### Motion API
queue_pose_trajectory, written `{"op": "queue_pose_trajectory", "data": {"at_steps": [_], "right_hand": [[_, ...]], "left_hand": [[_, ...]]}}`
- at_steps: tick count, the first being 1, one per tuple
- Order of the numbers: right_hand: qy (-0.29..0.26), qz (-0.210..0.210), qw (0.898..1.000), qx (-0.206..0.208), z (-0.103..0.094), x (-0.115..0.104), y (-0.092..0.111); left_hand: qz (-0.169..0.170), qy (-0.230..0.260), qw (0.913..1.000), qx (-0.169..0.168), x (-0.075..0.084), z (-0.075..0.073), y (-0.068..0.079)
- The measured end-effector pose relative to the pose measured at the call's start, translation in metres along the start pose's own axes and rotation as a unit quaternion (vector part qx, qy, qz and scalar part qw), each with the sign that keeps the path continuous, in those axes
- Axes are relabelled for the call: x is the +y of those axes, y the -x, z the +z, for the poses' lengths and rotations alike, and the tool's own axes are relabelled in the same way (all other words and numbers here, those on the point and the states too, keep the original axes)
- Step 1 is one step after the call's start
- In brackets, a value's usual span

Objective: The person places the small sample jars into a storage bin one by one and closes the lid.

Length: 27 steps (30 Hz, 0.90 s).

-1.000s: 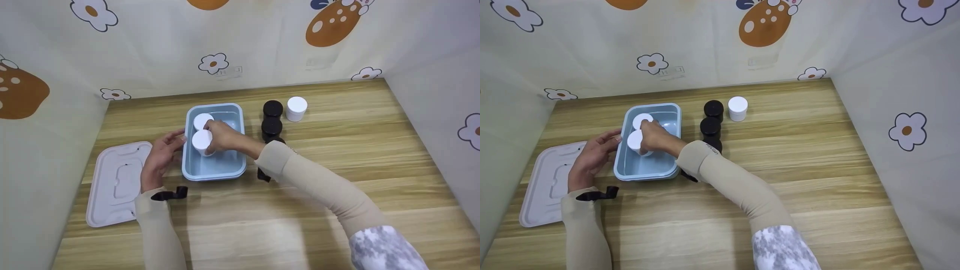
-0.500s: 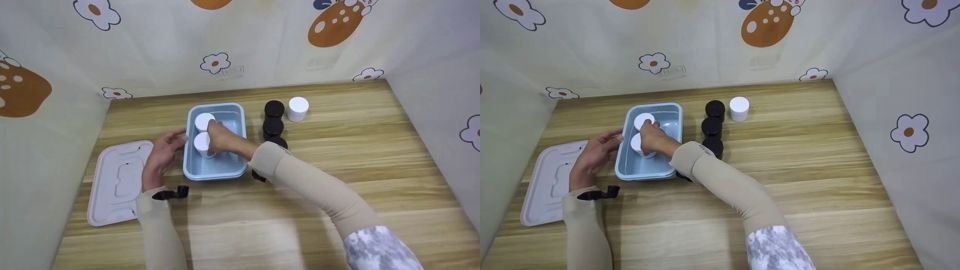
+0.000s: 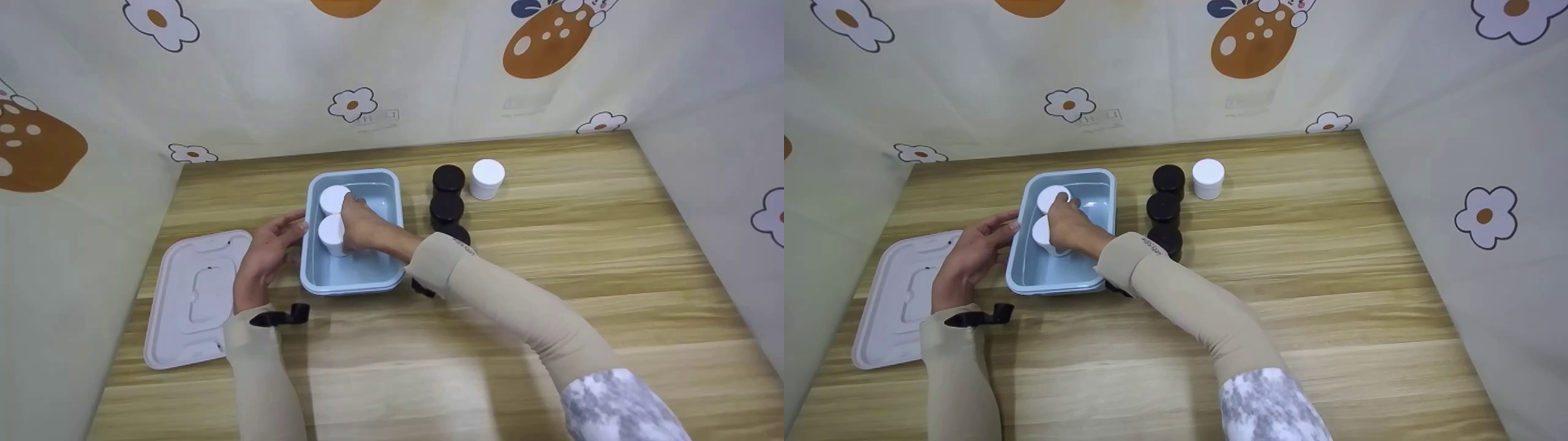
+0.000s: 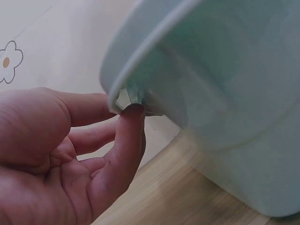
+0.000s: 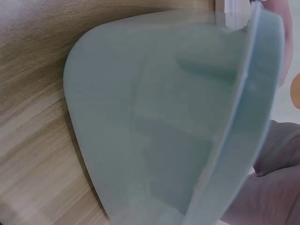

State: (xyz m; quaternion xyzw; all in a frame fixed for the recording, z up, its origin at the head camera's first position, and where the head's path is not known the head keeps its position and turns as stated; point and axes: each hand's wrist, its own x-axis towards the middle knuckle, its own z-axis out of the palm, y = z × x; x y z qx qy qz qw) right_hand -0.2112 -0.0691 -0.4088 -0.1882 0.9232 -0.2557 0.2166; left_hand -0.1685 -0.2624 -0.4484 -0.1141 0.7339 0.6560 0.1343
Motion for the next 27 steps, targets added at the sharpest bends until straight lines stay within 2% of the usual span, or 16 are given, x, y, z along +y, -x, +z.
{"op": "queue_pose_trajectory", "data": {"at_steps": [8,15,20,24,27], "right_hand": [[-0.003,-0.013,1.0,-0.011,-0.008,0.005,0.002],[-0.035,-0.015,0.999,-0.019,-0.034,0.007,0.016],[-0.034,-0.055,0.998,-0.01,-0.052,0.011,0.032],[-0.057,-0.096,0.994,0.008,-0.063,0.018,0.043],[-0.074,-0.11,0.991,0.019,-0.069,0.025,0.049]], "left_hand": [[0.003,-0.003,1.0,-0.002,0.0,0.001,-0.001],[-0.003,-0.005,1.0,-0.001,-0.001,-0.001,0.0],[0.002,-0.006,1.0,-0.005,-0.002,-0.001,0.001],[0.007,0.0,0.9999,-0.008,-0.002,-0.002,0.001],[0.013,0.006,0.9999,-0.008,-0.002,-0.002,0.0]]}}
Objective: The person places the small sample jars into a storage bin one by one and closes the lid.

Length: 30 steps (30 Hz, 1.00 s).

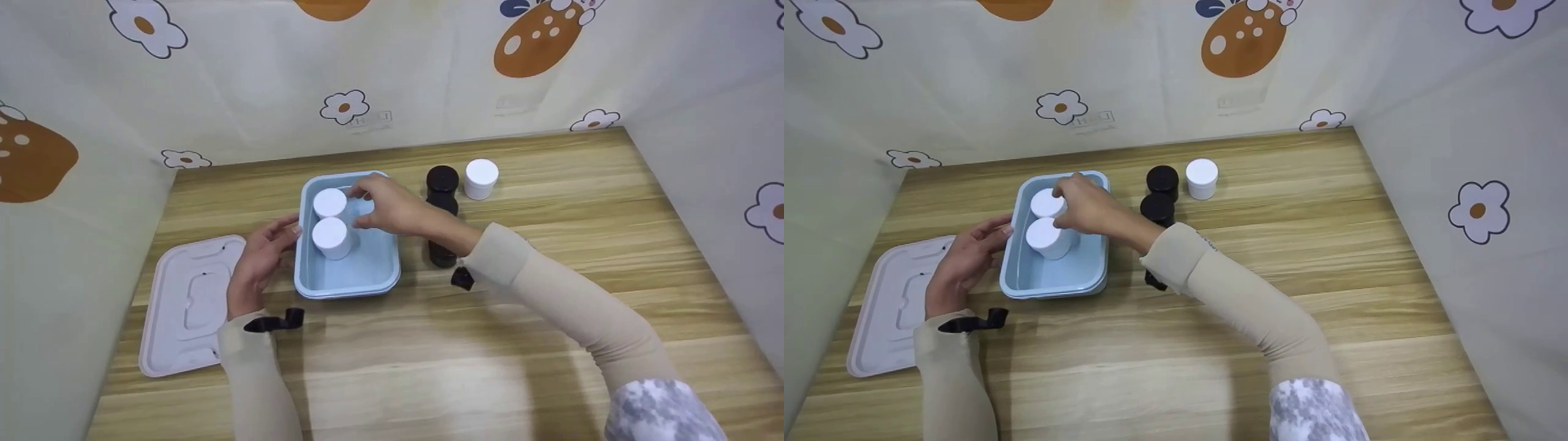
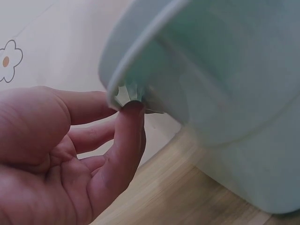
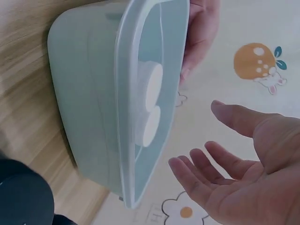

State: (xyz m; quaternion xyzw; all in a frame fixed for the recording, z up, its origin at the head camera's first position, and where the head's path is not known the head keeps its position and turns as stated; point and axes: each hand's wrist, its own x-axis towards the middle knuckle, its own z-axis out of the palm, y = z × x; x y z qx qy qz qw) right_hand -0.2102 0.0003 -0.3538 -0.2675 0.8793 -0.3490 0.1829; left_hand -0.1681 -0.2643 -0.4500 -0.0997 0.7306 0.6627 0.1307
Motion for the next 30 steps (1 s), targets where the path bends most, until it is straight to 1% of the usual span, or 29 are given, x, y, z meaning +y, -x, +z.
{"op": "queue_pose_trajectory", "data": {"at_steps": [4,6,9,14,17,20,23,27,30], "right_hand": [[-0.014,-0.001,1.0,0.019,-0.01,0.006,0.009],[-0.022,-0.004,0.999,0.035,-0.016,0.009,0.014],[-0.034,-0.005,0.997,0.063,-0.026,0.016,0.023],[-0.062,-0.009,0.991,0.116,-0.043,0.029,0.036],[-0.086,-0.02,0.987,0.137,-0.054,0.038,0.042],[-0.109,-0.031,0.981,0.157,-0.064,0.05,0.048],[-0.116,-0.04,0.976,0.18,-0.071,0.064,0.051],[-0.113,-0.046,0.97,0.209,-0.076,0.088,0.055],[-0.126,-0.046,0.965,0.224,-0.077,0.105,0.058]], "left_hand": [[0.004,-0.005,0.9999,0.01,0.0,0.0,0.001],[0.003,-0.012,0.9998,0.015,0.0,0.0,0.001],[-0.002,-0.013,0.9998,0.012,0.0,0.001,0.001],[-0.001,-0.017,0.9998,0.009,0.0,0.002,0.0],[-0.004,-0.024,0.9996,0.012,0.0,0.001,0.001],[-0.003,-0.03,0.9995,0.012,0.0,0.001,0.001],[0.001,-0.033,0.9994,0.012,-0.001,0.002,0.0],[-0.002,-0.027,0.9996,0.011,-0.002,0.001,-0.001],[0.0,-0.016,0.9998,0.007,0.0,0.002,-0.001]]}}
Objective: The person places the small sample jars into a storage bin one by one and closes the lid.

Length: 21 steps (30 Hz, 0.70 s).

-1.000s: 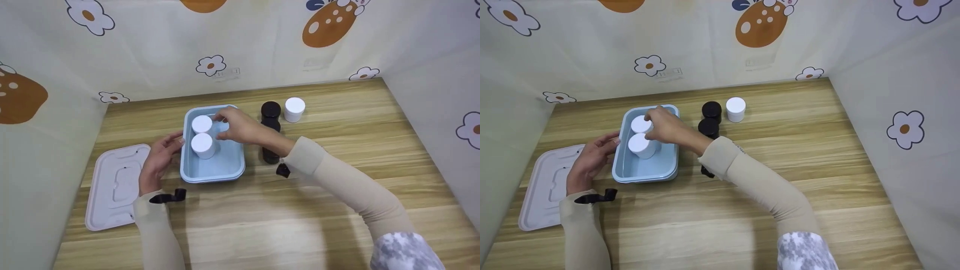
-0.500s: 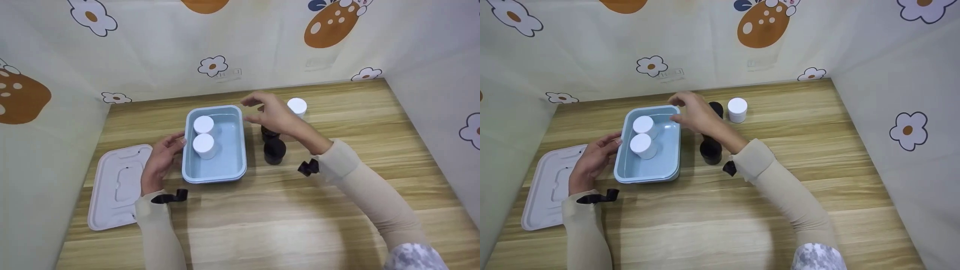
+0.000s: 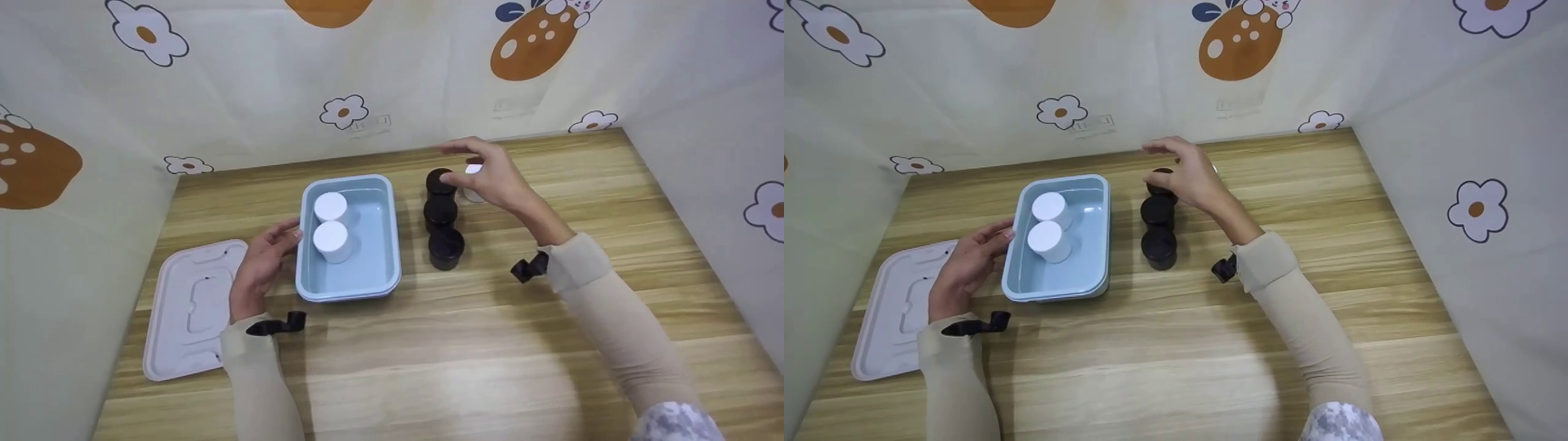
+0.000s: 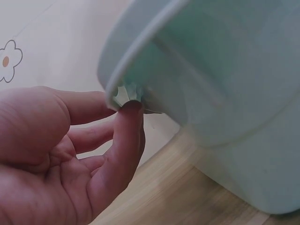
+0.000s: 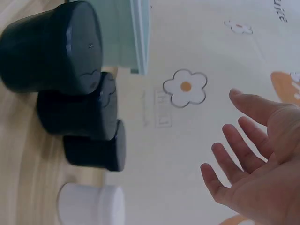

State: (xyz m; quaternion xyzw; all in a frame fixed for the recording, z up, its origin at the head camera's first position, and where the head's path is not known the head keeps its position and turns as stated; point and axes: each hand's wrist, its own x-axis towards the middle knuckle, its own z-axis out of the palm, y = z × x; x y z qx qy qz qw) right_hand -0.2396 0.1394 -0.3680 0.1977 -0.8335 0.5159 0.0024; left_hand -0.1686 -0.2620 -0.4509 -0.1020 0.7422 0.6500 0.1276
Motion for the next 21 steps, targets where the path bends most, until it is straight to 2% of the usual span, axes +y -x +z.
{"op": "queue_pose_trajectory", "data": {"at_steps": [6,13,21], "right_hand": [[-0.026,0.016,0.999,0.036,-0.007,0.033,0.003],[-0.046,0.052,0.996,0.064,-0.017,0.075,0.002],[-0.042,0.081,0.995,0.044,-0.022,0.106,0.002]], "left_hand": [[-0.003,0.014,0.9999,-0.002,-0.001,0.0,0.001],[-0.01,0.001,0.9999,-0.003,0.0,-0.001,0.0],[-0.018,0.01,0.9998,-0.003,0.0,0.0,0.0]]}}
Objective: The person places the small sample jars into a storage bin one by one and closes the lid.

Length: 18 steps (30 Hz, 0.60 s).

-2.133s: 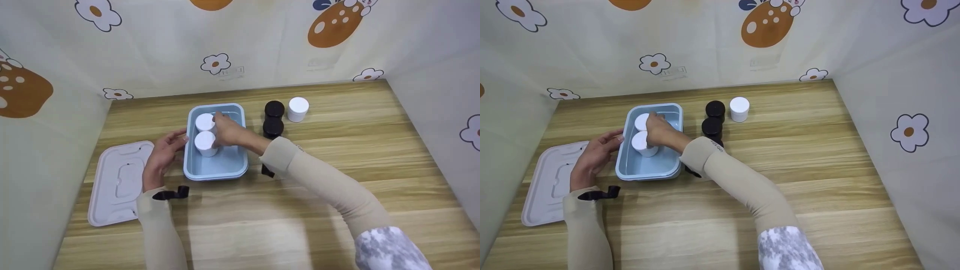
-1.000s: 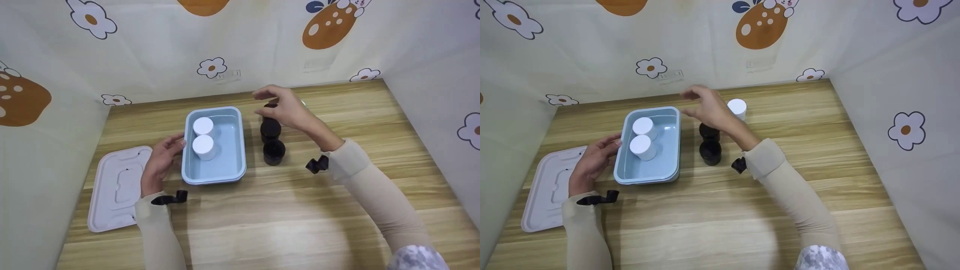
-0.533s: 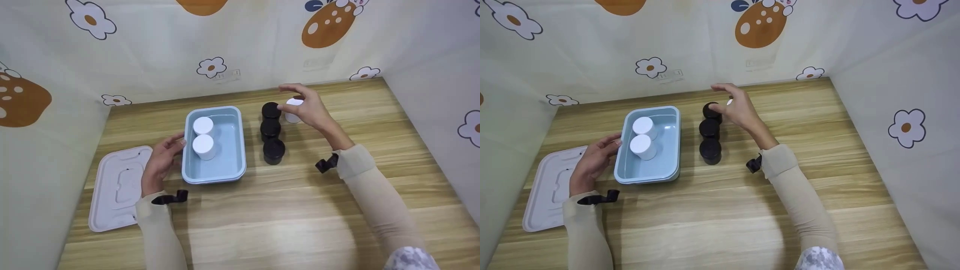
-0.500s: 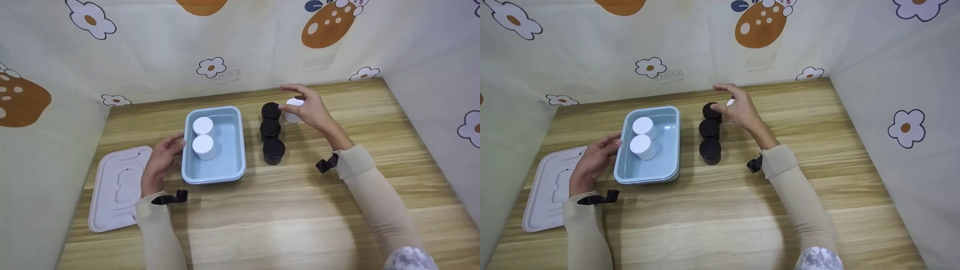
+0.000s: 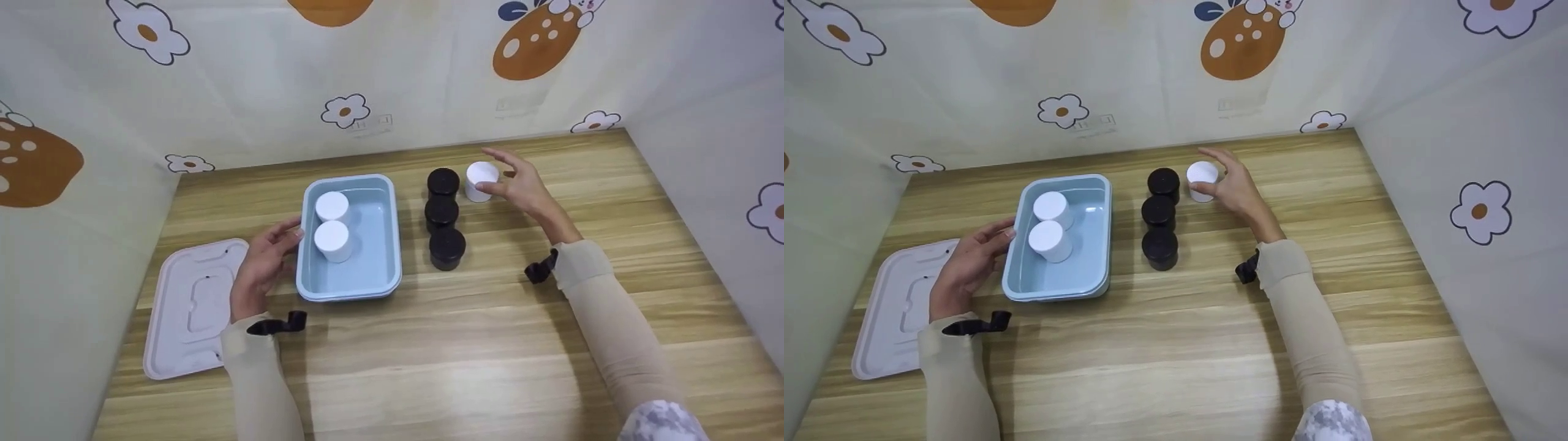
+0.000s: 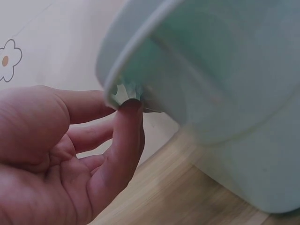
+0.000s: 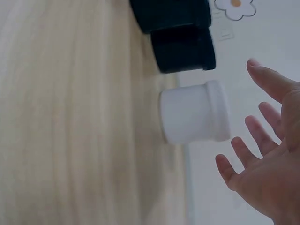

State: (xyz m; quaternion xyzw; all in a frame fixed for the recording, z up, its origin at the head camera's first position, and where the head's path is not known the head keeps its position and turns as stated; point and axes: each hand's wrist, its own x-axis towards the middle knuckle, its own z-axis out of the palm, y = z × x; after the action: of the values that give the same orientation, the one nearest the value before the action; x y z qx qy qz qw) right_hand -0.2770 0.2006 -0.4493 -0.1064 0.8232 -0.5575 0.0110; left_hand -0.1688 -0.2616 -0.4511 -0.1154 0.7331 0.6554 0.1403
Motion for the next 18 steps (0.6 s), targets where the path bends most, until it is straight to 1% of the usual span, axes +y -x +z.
{"op": "queue_pose_trajectory", "data": {"at_steps": [3,6,8,11,15,18], "right_hand": [[0.014,0.006,1.0,-0.013,0.003,0.01,-0.002],[0.025,0.003,0.999,-0.02,0.004,0.019,-0.004],[0.019,0.002,1.0,-0.024,0.005,0.024,-0.005],[-0.004,0.017,0.999,-0.029,0.005,0.028,-0.007],[-0.023,0.044,0.998,-0.04,0.006,0.027,-0.008],[-0.021,0.052,0.997,-0.048,0.006,0.016,-0.005]], "left_hand": [[0.0,-0.001,1.0,0.0,0.0,0.0,0.002],[0.012,-0.001,0.9999,-0.003,0.0,0.0,0.001],[0.019,-0.002,0.9998,-0.005,0.0,0.001,0.0],[0.032,0.0,0.9995,-0.007,-0.001,0.001,-0.001],[0.039,0.009,0.9992,-0.001,-0.003,0.001,-0.001],[0.04,0.013,0.9991,-0.001,-0.003,0.0,0.0]]}}
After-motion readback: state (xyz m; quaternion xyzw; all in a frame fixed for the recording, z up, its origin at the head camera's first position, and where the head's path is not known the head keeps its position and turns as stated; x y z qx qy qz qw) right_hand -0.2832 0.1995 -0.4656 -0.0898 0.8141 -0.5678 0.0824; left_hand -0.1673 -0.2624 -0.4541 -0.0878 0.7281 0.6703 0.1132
